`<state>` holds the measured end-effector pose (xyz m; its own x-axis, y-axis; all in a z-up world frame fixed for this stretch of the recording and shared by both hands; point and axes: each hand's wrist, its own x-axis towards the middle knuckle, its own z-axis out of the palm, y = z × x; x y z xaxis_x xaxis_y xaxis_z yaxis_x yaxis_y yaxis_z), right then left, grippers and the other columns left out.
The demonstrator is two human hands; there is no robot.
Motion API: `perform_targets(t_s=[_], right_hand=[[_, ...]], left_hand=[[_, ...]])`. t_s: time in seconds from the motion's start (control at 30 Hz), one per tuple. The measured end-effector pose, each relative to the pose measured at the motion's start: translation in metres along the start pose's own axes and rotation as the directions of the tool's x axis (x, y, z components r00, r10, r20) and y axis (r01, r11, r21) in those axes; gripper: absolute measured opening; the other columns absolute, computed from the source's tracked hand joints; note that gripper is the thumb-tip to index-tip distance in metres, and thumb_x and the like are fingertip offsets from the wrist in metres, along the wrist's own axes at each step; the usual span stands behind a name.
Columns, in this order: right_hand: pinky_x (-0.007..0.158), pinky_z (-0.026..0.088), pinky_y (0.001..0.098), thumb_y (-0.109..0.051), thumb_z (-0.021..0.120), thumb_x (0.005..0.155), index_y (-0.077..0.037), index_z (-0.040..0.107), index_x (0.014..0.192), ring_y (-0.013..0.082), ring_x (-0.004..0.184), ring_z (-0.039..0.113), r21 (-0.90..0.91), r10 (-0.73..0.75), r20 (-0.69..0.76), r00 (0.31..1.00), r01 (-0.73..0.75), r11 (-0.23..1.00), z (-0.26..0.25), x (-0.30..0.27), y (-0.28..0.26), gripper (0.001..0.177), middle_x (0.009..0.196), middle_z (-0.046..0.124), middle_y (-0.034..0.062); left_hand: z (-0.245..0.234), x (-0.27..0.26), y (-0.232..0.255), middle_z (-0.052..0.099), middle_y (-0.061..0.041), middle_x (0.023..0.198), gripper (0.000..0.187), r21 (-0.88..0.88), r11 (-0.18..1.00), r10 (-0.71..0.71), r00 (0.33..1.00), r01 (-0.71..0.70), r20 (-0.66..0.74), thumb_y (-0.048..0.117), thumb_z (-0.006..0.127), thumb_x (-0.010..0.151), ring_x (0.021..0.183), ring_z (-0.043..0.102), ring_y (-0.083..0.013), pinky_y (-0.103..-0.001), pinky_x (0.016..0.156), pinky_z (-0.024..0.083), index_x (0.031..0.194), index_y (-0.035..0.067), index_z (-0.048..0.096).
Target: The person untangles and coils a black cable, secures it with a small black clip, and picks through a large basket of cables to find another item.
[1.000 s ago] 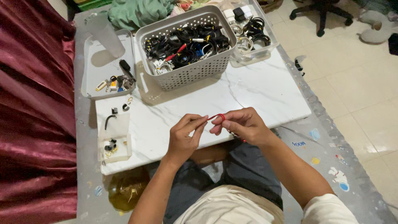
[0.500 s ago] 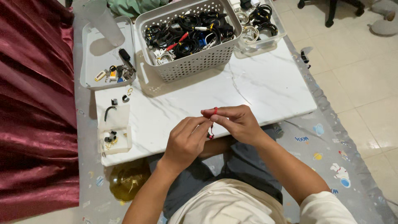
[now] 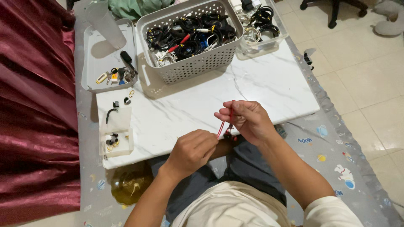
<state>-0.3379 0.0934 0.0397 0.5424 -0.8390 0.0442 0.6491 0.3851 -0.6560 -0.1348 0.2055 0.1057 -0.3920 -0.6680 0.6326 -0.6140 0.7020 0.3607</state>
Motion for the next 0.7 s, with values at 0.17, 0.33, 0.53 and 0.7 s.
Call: perform_targets(t_s=[0.17, 0.33, 0.53, 0.7], right_hand=[[0.103, 0.059, 0.0475, -0.007, 0.063, 0.101, 0.005, 0.072, 0.118, 0.0299, 0.107, 0.075, -0.266, -0.082, 0.029, 0.996, 0.087, 0.960, 0.001, -0.003, 0.005, 0.022, 0.110, 0.076, 0.0212], [0.105, 0.057, 0.0361, -0.006, 0.058, 0.103, 0.004, 0.065, 0.130, 0.0217, 0.117, 0.072, -0.529, -0.088, 0.198, 0.976, 0.182, 0.829, 0.008, -0.011, 0.023, 0.030, 0.123, 0.074, 0.0150], [0.098, 0.056, 0.0293, -0.006, 0.059, 0.104, 0.003, 0.068, 0.131, 0.0117, 0.110, 0.067, -0.666, 0.018, 0.211, 0.977, 0.130, 0.734, 0.006, -0.015, 0.027, 0.029, 0.119, 0.075, 0.0091], [0.084, 0.058, 0.0287, -0.009, 0.062, 0.103, 0.002, 0.072, 0.126, 0.0101, 0.093, 0.067, -0.649, 0.098, 0.177, 0.979, 0.042, 0.759, 0.014, -0.015, 0.026, 0.028, 0.111, 0.078, 0.0077]], left_hand=[[-0.003, -0.007, -0.002, 0.069, -0.009, 0.092, 0.027, -0.006, 1.000, -0.009, 1.000, 0.009, 0.009, -0.005, 0.079, 0.073, 0.087, 0.071, -0.0276, -0.036, 0.073, 0.058, 0.096, 0.002, 0.065], [-0.010, 0.008, 0.003, 0.067, -0.011, 0.099, 0.028, 0.013, 0.999, 0.049, 0.998, -0.048, -0.036, -0.004, 0.079, 0.078, 0.088, 0.069, -0.0284, -0.037, 0.075, 0.058, 0.100, 0.001, 0.062], [-0.024, 0.027, -0.002, 0.064, -0.009, 0.095, 0.024, 0.110, 0.990, 0.097, 0.994, -0.091, -0.050, -0.005, 0.075, 0.083, 0.088, 0.067, -0.0294, -0.043, 0.078, 0.055, 0.101, 0.003, 0.061], [-0.013, 0.018, -0.021, 0.071, -0.006, 0.092, 0.021, -0.159, 0.964, -0.229, 0.970, 0.216, -0.074, 0.001, 0.080, 0.087, 0.087, 0.070, -0.0228, -0.032, 0.078, 0.055, 0.099, 0.005, 0.064]])
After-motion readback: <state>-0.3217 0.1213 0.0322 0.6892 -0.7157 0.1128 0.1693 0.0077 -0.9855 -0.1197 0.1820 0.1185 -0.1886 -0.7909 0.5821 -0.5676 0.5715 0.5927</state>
